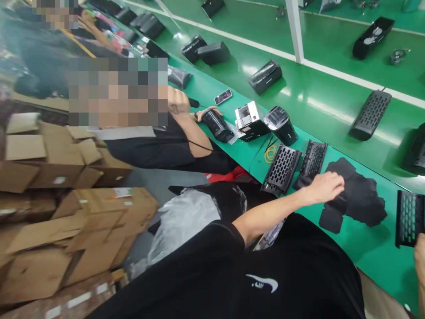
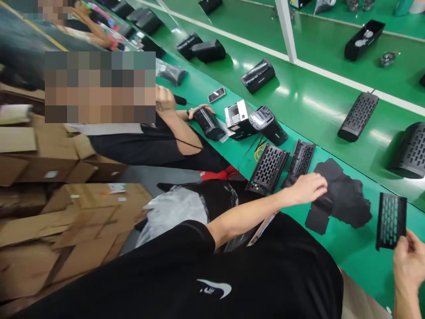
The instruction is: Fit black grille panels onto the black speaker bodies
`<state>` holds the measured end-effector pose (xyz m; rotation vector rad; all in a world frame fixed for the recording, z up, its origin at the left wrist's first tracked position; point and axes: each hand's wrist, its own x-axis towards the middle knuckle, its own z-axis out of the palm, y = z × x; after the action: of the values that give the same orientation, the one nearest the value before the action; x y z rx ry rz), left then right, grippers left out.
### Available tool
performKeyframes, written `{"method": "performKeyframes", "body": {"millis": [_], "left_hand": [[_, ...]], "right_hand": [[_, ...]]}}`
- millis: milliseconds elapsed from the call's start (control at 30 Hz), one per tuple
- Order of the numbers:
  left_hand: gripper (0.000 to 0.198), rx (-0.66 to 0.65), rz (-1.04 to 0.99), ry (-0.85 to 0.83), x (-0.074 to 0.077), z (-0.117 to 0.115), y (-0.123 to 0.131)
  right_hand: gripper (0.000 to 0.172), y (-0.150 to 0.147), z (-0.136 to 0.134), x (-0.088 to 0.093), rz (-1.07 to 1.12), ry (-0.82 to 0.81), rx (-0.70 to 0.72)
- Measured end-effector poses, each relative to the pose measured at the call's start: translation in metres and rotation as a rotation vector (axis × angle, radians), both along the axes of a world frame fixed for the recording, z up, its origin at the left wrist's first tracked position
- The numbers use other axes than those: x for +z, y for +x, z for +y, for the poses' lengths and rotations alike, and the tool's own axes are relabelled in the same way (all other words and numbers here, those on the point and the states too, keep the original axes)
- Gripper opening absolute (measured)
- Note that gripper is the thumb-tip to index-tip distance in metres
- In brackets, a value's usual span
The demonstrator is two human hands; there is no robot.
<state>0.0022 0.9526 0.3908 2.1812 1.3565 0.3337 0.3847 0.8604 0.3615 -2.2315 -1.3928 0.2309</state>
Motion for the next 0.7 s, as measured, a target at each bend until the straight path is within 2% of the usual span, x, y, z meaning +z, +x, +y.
{"method": "performKeyframes", "body": {"millis": [67, 133, 200, 267, 333, 433, 500, 567, 633, 700], "left_hand": [[0.025, -0.134, 0.111, -0.103, -0.024, -0.023, 0.012], [0.040, -0.105, 0.181, -0.130, -0.046, -0.039, 0.020], [0.045, -0.024, 0.206, -0.128, -0.061, -0.044, 0.022], [0.033, -0.008, 0.204, -0.130, -0.068, -0.042, 0.021], [0.019, -0.059, 0.186, -0.134, -0.066, -0.038, 0.018], [0.015, -0.175, 0.101, -0.113, -0.053, -0.030, 0.011], [0.016, -0.279, 0.019, -0.122, -0.043, -0.022, 0.008], [0.017, -0.360, -0.016, -0.153, -0.037, -0.012, 0.005], [0.020, -0.374, 0.050, -0.165, -0.036, -0.001, 0.002], [0.027, -0.357, 0.164, -0.146, -0.037, 0.008, -0.001]], "right_hand": [[0.061, 0.022, 0.007, -0.020, 0.008, -0.022, -0.114], [0.066, 0.023, 0.009, -0.032, 0.019, -0.017, -0.173], [0.072, 0.008, 0.004, -0.033, -0.013, 0.042, -0.243], [0.071, -0.018, -0.007, -0.027, 0.025, 0.109, -0.295], [0.066, -0.049, -0.018, -0.019, 0.171, 0.112, -0.255], [0.065, -0.096, -0.029, -0.016, 0.426, 0.002, -0.036], [0.074, -0.125, -0.027, -0.024, 0.545, -0.077, 0.131], [0.089, -0.149, -0.019, -0.037, 0.612, -0.130, 0.225], [0.095, -0.165, -0.009, -0.049, 0.611, -0.156, 0.211], [0.088, -0.171, 0.000, -0.055, 0.577, -0.169, 0.156]]}}
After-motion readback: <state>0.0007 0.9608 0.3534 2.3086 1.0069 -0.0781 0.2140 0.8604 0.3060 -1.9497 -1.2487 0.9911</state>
